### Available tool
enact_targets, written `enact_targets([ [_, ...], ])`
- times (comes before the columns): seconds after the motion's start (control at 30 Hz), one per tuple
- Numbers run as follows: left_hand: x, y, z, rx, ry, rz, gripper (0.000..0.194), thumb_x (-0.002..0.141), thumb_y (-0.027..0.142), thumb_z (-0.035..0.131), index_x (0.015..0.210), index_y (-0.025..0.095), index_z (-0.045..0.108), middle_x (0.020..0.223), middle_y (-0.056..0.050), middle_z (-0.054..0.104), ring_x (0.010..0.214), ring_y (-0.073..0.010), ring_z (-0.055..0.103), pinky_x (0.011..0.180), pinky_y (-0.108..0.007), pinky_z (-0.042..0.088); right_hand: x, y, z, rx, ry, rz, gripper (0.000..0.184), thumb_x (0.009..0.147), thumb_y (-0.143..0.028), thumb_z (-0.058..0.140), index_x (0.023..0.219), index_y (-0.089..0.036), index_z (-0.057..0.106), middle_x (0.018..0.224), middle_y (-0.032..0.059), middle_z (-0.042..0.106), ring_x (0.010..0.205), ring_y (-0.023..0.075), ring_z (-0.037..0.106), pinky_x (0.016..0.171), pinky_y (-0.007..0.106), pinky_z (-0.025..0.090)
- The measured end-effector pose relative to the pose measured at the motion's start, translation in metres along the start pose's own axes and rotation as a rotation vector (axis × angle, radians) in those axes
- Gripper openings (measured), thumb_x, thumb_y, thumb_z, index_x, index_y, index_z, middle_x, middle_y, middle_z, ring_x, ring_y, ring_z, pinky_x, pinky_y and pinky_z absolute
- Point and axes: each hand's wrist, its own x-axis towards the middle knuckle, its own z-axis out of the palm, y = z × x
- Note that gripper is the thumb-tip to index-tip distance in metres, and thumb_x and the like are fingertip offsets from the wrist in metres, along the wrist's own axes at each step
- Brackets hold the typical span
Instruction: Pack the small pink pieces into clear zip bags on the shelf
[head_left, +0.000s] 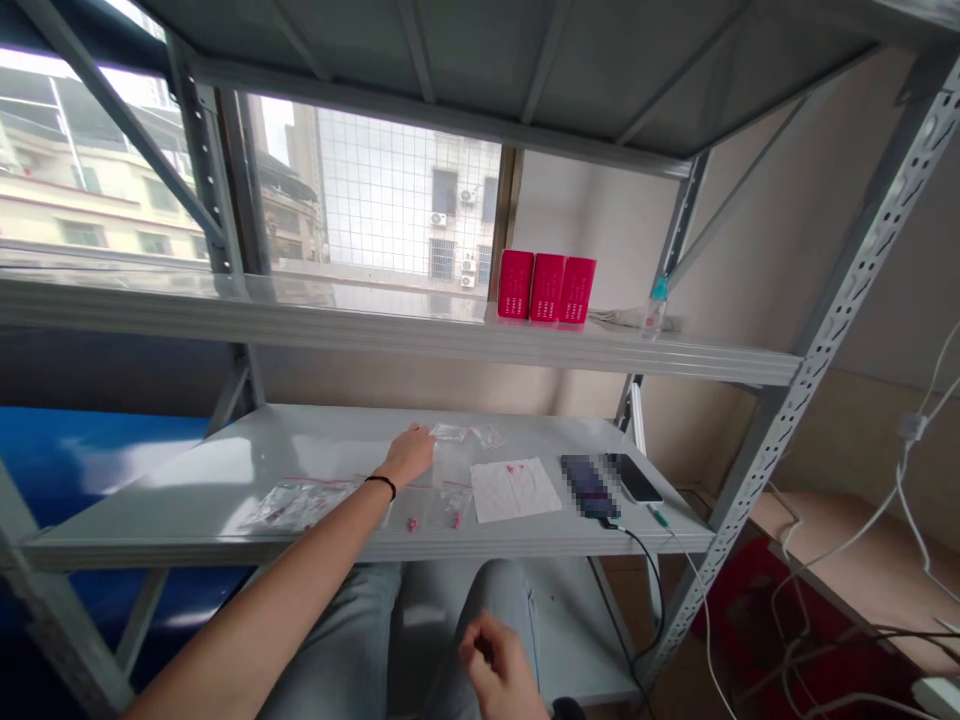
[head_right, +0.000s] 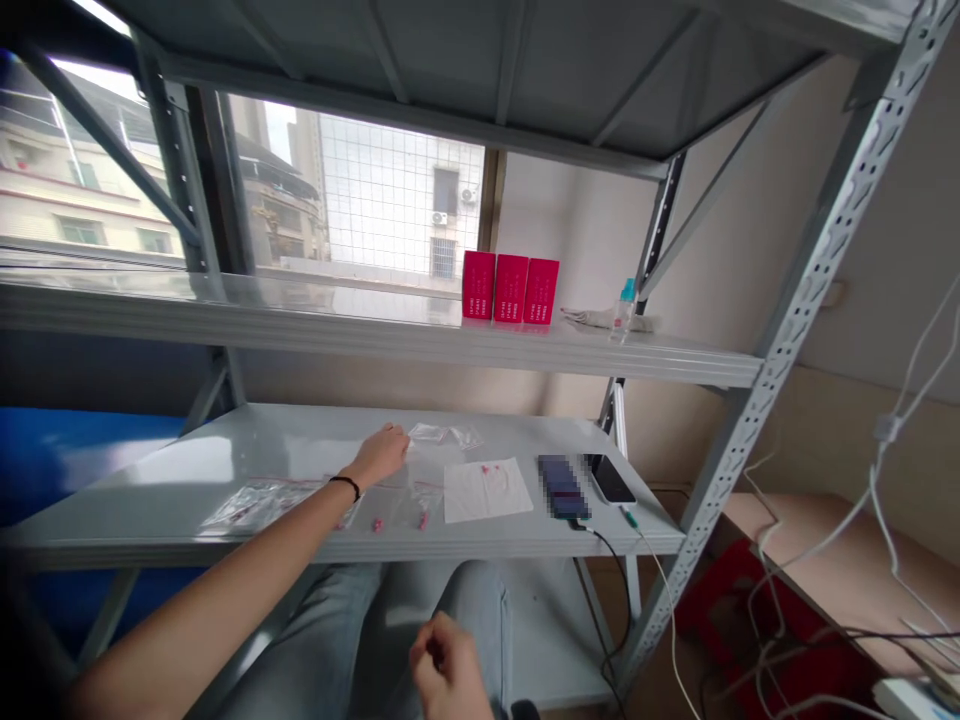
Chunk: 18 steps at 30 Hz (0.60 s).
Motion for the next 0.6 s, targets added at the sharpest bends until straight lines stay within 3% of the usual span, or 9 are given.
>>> enact_targets([
  [0.1, -0.045, 0.017, -0.017, -0.012, 0.067, 0.011, 0.032, 0.099, 0.016, 0.042, 0.094, 0.016, 0.073, 0.094, -0.015, 0.073, 0.095, -0.0296, 0.068, 0.086, -0.039, 0.053, -0.001, -0.006, -0.001, -0.057, 0.032, -0.082, 0.029, 0.097, -0.039, 0.055, 0.075, -0.021, 0.05, 0.068, -0.0027, 0.047, 0.063, 0.0141, 0.045, 0.06, 0.026, 0.034],
  [0.23, -0.169, 0.049, -0.019, -0.226, 0.129, 0.176, 0.035, 0.102, 0.019, 0.041, 0.123, 0.023, 0.069, 0.101, -0.008, 0.078, 0.089, -0.0208, 0.074, 0.084, -0.03, 0.057, -0.013, -0.029, 0.005, -0.162, 0.062, -0.285, 0.02, 0.1, -0.034, 0.052, 0.084, -0.022, 0.055, 0.077, 0.0002, 0.054, 0.067, 0.015, 0.051, 0.063, 0.026, 0.042],
  [0.3, -0.234, 0.059, -0.012, -0.336, 0.116, 0.211, 0.041, 0.098, 0.014, 0.045, 0.128, 0.028, 0.068, 0.102, -0.005, 0.079, 0.09, -0.0197, 0.076, 0.083, -0.027, 0.059, -0.021, -0.039, 0.012, -0.203, -0.035, -0.44, 0.01, 0.1, -0.029, 0.052, 0.101, -0.023, 0.06, 0.092, 0.0038, 0.062, 0.078, 0.0173, 0.06, 0.072, 0.027, 0.049],
  [0.37, -0.285, 0.062, -0.002, -0.417, 0.107, 0.161, 0.042, 0.096, 0.011, 0.046, 0.122, 0.03, 0.072, 0.097, -0.004, 0.081, 0.086, -0.0192, 0.078, 0.079, -0.023, 0.061, -0.026, -0.041, 0.023, -0.277, -0.18, -0.598, 0.02, 0.098, -0.022, 0.05, 0.114, -0.026, 0.061, 0.107, 0.0059, 0.067, 0.09, 0.0188, 0.064, 0.081, 0.028, 0.053],
  [0.47, -0.324, 0.055, 0.016, -0.491, 0.093, 0.073, 0.042, 0.094, 0.011, 0.046, 0.115, 0.032, 0.076, 0.094, -0.003, 0.082, 0.083, -0.02, 0.08, 0.075, -0.022, 0.062, -0.029, -0.022, 0.045, -0.516, -0.3, -0.741, 0.028, 0.097, -0.017, 0.047, 0.12, -0.025, 0.06, 0.11, 0.0059, 0.071, 0.087, 0.0193, 0.064, 0.079, 0.028, 0.054],
  [0.6, -0.328, 0.046, 0.034, -0.552, 0.027, -0.042, 0.041, 0.094, 0.016, 0.047, 0.114, 0.033, 0.078, 0.099, -0.004, 0.084, 0.087, -0.023, 0.081, 0.077, -0.024, 0.063, -0.031, 0.021, 0.075, -0.873, -0.189, -0.779, 0.013, 0.095, -0.021, 0.058, 0.106, -0.023, 0.063, 0.1, 0.0058, 0.071, 0.074, 0.0206, 0.059, 0.067, 0.031, 0.053],
])
